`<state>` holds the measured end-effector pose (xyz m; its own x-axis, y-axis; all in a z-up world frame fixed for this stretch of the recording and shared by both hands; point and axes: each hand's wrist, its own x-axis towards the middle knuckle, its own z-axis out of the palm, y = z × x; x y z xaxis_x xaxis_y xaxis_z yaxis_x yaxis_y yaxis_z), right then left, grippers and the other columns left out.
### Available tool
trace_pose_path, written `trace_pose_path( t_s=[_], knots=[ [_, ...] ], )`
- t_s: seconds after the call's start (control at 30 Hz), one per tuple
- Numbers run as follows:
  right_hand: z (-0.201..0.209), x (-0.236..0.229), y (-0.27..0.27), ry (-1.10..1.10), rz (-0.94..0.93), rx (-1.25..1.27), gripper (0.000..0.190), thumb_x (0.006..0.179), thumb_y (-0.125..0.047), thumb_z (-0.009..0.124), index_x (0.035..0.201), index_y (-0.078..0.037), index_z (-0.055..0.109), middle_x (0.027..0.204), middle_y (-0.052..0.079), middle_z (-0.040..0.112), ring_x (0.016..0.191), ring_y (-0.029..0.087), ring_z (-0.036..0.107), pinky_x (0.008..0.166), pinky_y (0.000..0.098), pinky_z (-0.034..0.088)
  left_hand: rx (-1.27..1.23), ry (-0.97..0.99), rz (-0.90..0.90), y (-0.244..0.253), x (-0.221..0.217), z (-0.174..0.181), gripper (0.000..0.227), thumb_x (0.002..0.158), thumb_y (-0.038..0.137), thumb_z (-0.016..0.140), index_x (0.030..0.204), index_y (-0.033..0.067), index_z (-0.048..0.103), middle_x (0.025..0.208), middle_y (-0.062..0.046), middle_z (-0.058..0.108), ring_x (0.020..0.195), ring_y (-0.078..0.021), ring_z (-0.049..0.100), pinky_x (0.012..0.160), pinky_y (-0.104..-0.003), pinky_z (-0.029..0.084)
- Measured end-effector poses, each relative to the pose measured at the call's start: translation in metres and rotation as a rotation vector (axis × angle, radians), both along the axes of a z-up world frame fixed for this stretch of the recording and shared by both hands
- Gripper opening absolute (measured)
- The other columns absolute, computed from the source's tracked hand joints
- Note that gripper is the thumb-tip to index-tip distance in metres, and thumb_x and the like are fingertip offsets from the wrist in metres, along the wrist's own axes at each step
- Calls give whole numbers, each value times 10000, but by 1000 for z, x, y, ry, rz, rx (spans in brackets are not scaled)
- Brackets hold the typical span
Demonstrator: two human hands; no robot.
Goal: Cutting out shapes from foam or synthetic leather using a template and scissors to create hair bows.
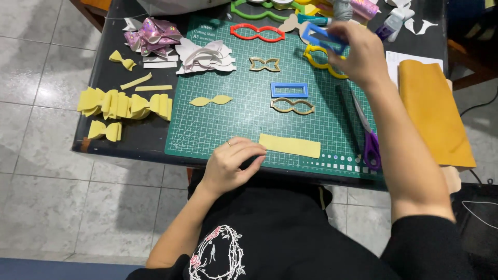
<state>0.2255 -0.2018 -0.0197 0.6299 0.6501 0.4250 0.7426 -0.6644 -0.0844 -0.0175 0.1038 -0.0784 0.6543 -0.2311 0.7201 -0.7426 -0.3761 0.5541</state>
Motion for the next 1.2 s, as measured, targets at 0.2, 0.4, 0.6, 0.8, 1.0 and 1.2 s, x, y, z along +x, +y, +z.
trace_pose_path(
  t_s=[0.2, 0.4, 0.6, 0.8, 1.0, 1.2],
  knots=[
    [-28, 67, -1, -117, -13, -175, 433, 910, -138, 838, 1308, -88, 674, 1233, 106, 712, 1076, 318, 670, 810, 434, 529, -10, 3, -16, 3, -1, 0, 42, 944, 63, 713, 962, 25, 710, 960, -85, 759, 836, -237, 726, 840, -365, 590],
    [-16, 37, 9, -214, -19, -212, 226, 1040, -147, 828, 1252, -137, 753, 1188, 41, 755, 989, 249, 715, 696, 378, 551, 11, -12, -24, 4, -2, 0, 25, 951, 59, 709, 935, 40, 713, 897, -55, 747, 820, -209, 716, 807, -321, 585],
    [12, -43, 56, 205, 58, -371, 192, 1019, -225, 707, 1197, -172, 757, 1188, 66, 768, 1026, 248, 722, 721, 397, 662, 44, -27, 13, 2, -2, -7, 54, 963, 89, 699, 930, 54, 723, 908, -32, 747, 823, -202, 706, 794, -310, 583],
    [-15, -61, 47, 41, 126, -380, 260, 1034, -250, 678, 1259, -125, 719, 1284, 40, 730, 1054, 269, 718, 674, 408, 593, -23, -155, 80, 11, -6, 5, 52, 942, 43, 730, 953, -7, 742, 969, -94, 766, 883, -281, 689, 841, -395, 573],
    [0, -77, 51, 180, 56, -433, 431, 1023, -383, 631, 1377, -140, 672, 1336, 88, 713, 1110, 272, 716, 720, 441, 643, 623, -220, 763, 131, -10, 34, 266, 1003, 250, 833, 1214, 105, 765, 1214, -200, 741, 1159, -322, 704, 1113, -515, 466],
    [-7, -82, 42, 185, 66, -328, 448, 1006, -358, 681, 1390, -130, 655, 1230, 115, 736, 1061, 321, 704, 697, 468, 584, 713, 188, 499, 198, 20, 64, 426, 885, 277, 817, 1242, 72, 704, 1526, -236, 470, 1480, -475, 284, 1188, -669, 248]
  ],
)
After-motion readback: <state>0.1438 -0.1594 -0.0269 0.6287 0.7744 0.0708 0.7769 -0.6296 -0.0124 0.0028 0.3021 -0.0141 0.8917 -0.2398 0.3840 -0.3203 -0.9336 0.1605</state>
